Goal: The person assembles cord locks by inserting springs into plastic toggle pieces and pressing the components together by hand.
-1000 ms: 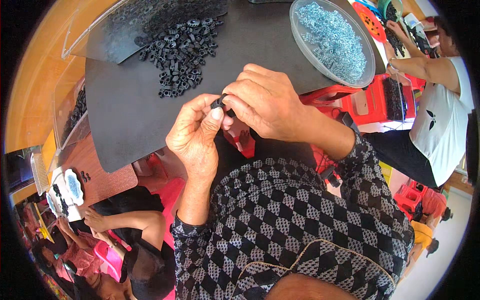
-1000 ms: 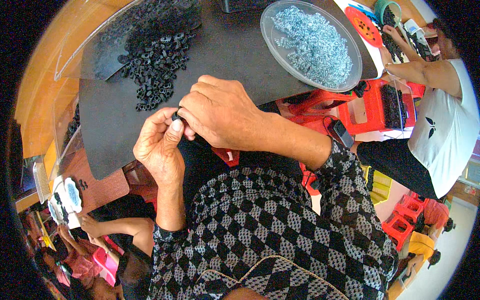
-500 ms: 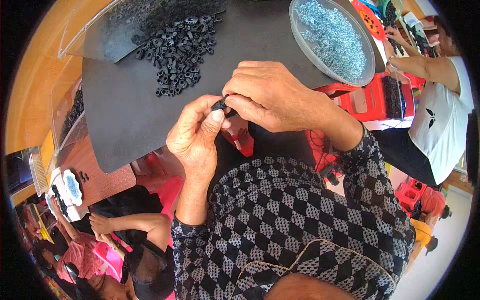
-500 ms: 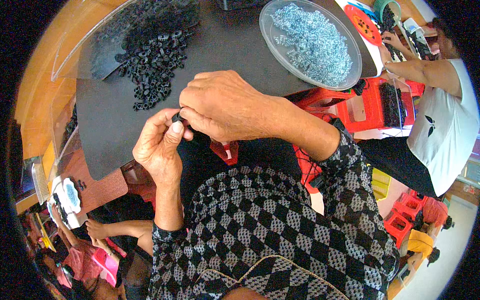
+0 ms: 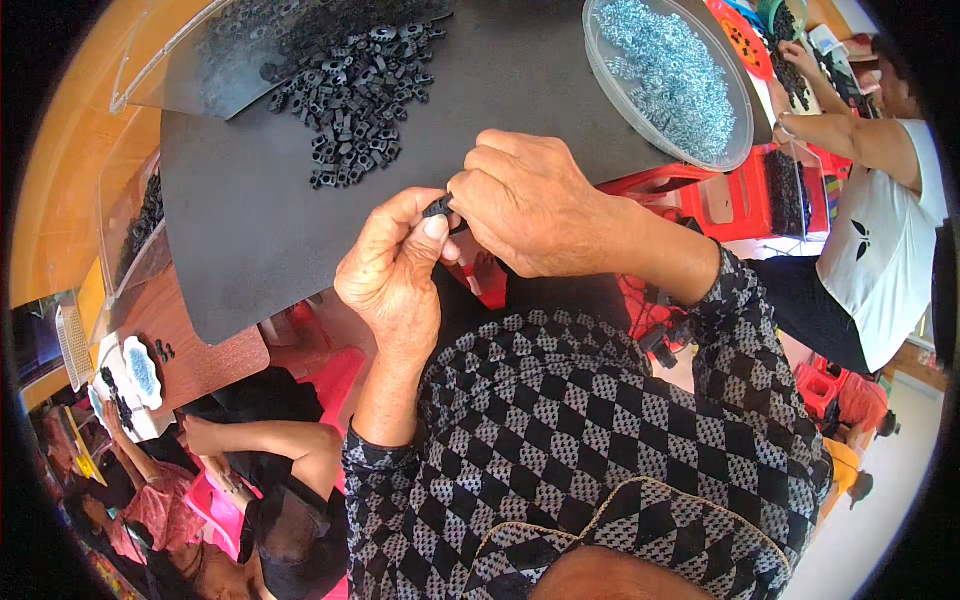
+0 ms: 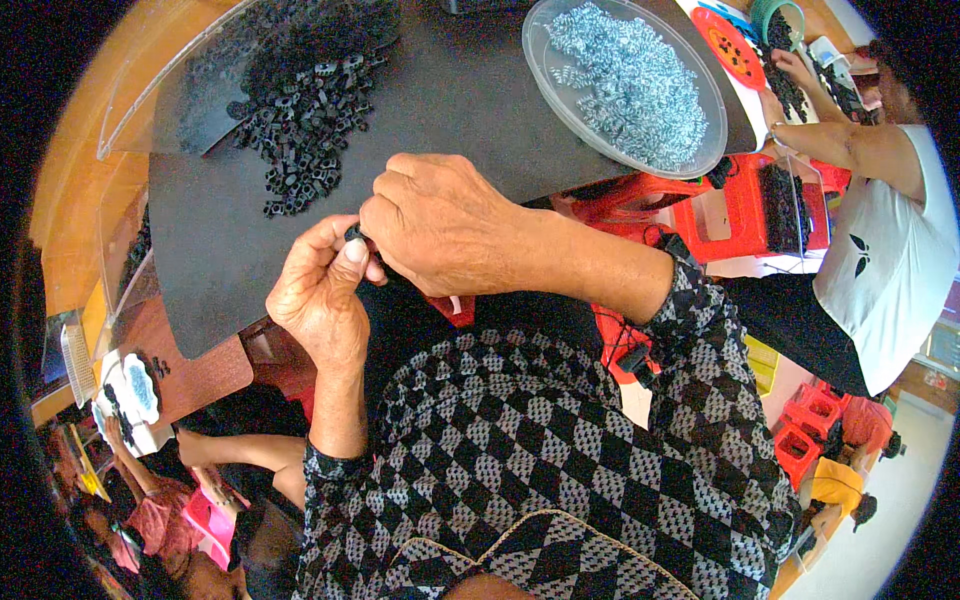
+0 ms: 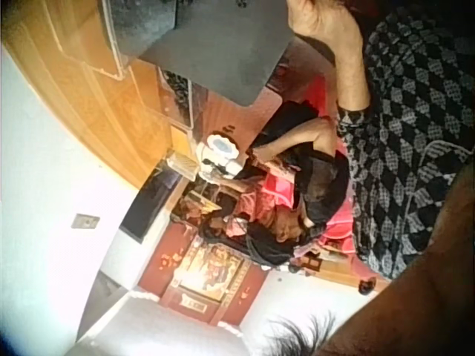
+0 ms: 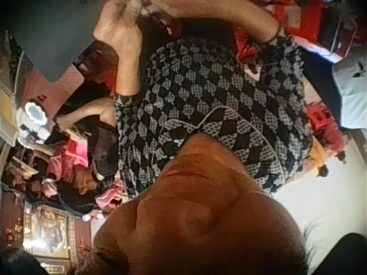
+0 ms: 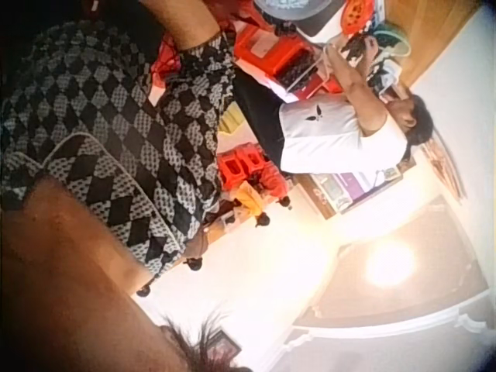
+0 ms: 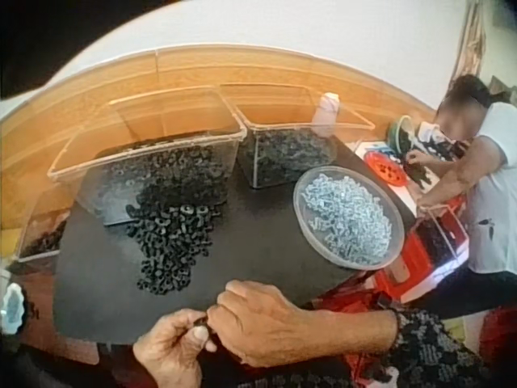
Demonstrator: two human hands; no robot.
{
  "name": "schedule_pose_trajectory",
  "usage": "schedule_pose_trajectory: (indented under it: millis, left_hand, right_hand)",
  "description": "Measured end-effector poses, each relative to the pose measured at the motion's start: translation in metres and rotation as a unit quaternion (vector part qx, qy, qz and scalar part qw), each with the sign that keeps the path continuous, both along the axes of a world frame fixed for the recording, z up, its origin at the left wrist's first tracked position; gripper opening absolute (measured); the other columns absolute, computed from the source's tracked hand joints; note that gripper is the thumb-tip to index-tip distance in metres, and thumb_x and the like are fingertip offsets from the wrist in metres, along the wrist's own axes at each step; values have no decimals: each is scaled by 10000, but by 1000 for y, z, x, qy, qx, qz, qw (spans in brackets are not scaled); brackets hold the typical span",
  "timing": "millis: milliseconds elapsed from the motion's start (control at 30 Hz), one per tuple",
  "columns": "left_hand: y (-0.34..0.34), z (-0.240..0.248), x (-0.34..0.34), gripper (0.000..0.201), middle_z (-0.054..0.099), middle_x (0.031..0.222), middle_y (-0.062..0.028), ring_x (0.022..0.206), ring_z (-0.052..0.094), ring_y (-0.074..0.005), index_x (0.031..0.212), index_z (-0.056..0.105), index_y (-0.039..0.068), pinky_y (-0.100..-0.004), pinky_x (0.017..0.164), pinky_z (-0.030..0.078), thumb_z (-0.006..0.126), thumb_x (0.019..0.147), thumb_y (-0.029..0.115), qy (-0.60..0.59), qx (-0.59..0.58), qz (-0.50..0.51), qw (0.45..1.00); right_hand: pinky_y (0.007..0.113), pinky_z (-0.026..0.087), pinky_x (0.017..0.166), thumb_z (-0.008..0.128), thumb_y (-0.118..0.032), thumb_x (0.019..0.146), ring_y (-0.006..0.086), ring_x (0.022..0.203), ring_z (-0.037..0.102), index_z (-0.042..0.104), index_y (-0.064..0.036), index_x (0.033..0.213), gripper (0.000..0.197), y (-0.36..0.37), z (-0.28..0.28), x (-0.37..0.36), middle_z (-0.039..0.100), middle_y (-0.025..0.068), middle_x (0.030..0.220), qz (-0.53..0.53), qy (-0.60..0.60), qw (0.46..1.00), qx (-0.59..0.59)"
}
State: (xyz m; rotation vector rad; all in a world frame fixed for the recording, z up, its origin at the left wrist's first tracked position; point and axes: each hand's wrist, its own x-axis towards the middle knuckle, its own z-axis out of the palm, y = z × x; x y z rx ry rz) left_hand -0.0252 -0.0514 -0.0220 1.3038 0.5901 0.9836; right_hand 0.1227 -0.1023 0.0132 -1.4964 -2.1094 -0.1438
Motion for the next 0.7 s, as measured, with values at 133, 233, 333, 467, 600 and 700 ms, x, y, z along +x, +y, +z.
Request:
schedule_pose_trajectory:
  millis: [133, 233, 333, 467, 600, 700]
  left_hand:
    - [-1, -6, 2, 186, 605, 771, -92, 572, 538, -118, 983, 583, -86, -225, 523, 462, 598, 801, -56, 2, 29, 27, 999]
    - [-3, -7, 3, 190, 605, 770, -87, 567, 534, -113, 989, 586, -84, -221, 525, 461, 600, 801, -54, 17, 36, 41, 998]
    - [-3, -9, 3, 196, 606, 768, -83, 570, 534, -108, 995, 587, -81, -215, 526, 457, 600, 800, -55, 27, 42, 48, 998]
    - [-3, -2, 7, 190, 606, 760, -80, 571, 534, -106, 994, 585, -78, -211, 525, 453, 592, 806, -54, 19, 23, 48, 998]
    - [0, 8, 8, 156, 626, 759, -73, 581, 554, -87, 972, 591, -63, -198, 510, 467, 595, 822, -21, 14, -25, 19, 999]
    - [6, 11, 6, 162, 628, 755, -85, 586, 566, -101, 971, 579, -67, -204, 506, 472, 600, 826, 2, 5, -90, -6, 996]
  right_hand:
    - [343, 437, 554, 608, -184, 645, 236, 646, 501, 502, -53, 667, 171, 0, -5, -2, 482, 72, 659, -3, -4, 1000, 23]
    - [347, 436, 562, 605, -187, 641, 239, 657, 500, 499, -51, 673, 175, 1, -5, -4, 481, 77, 668, -7, -16, 999, 30]
    - [349, 436, 566, 605, -182, 640, 243, 666, 501, 497, -46, 687, 180, 0, -5, -3, 482, 81, 675, -7, -16, 999, 27]
    - [354, 433, 566, 601, -160, 652, 254, 674, 503, 495, -32, 720, 180, 0, -8, -2, 483, 88, 687, -18, 27, 999, 2]
    - [363, 429, 584, 608, -157, 657, 264, 694, 504, 495, -22, 745, 197, -3, 0, -2, 484, 93, 698, -34, 34, 999, -5]
    - [360, 429, 618, 613, -66, 686, 285, 749, 507, 529, 61, 968, 321, -4, 9, -5, 522, 139, 809, -52, 31, 997, -44]
